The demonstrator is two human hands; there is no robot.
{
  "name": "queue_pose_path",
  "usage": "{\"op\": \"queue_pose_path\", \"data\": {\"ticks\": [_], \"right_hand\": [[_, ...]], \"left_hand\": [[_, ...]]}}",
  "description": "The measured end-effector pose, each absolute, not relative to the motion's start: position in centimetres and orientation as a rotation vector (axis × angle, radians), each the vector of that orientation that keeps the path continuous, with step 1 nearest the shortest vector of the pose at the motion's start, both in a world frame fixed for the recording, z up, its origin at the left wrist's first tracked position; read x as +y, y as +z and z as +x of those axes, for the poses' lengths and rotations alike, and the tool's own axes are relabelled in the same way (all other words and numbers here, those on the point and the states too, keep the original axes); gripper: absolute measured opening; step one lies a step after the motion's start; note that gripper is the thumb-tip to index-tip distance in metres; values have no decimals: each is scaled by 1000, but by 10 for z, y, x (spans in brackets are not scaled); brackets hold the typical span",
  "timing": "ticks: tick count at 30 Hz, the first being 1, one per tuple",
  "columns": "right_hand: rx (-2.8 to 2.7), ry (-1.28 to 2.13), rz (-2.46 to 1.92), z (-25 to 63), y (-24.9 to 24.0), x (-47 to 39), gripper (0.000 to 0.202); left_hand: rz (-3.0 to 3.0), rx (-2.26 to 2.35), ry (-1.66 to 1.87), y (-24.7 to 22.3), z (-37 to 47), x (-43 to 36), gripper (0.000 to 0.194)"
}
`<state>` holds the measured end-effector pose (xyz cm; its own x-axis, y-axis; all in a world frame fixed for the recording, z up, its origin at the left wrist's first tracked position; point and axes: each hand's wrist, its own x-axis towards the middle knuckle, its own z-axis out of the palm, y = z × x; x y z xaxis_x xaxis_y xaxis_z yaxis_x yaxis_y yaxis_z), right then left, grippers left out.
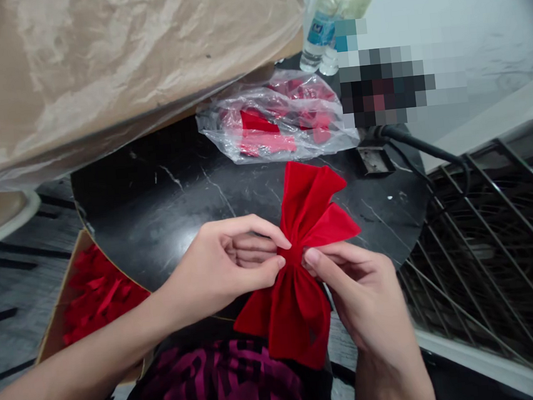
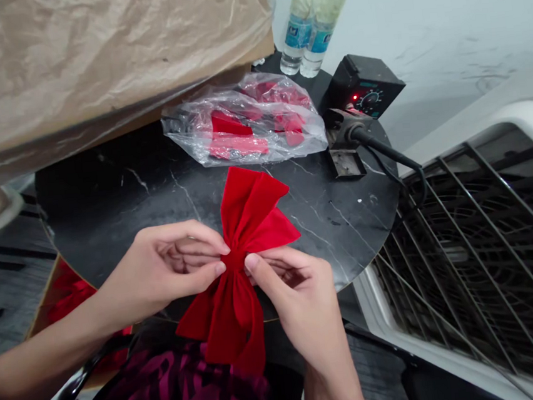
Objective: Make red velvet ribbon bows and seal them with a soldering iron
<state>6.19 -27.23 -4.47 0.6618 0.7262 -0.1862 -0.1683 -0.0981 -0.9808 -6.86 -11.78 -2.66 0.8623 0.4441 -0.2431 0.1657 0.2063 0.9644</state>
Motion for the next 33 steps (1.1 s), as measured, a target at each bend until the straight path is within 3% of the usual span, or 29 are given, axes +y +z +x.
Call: {"op": "queue_pose_path", "data": {"ticks": [13,29,33], "right_hand": [[-768,458,-1808,48,-26,-272,4],[-418,867,-1394,46,-52,-274,14],[-538,751,-1488,51,-49,-272,8]], "left_hand": [[1351,600,350,-29,-65,-115,16],[1054,605,278,-31,-71,-119,16],[1175,622,288,-30,-72,-121,14]]}}
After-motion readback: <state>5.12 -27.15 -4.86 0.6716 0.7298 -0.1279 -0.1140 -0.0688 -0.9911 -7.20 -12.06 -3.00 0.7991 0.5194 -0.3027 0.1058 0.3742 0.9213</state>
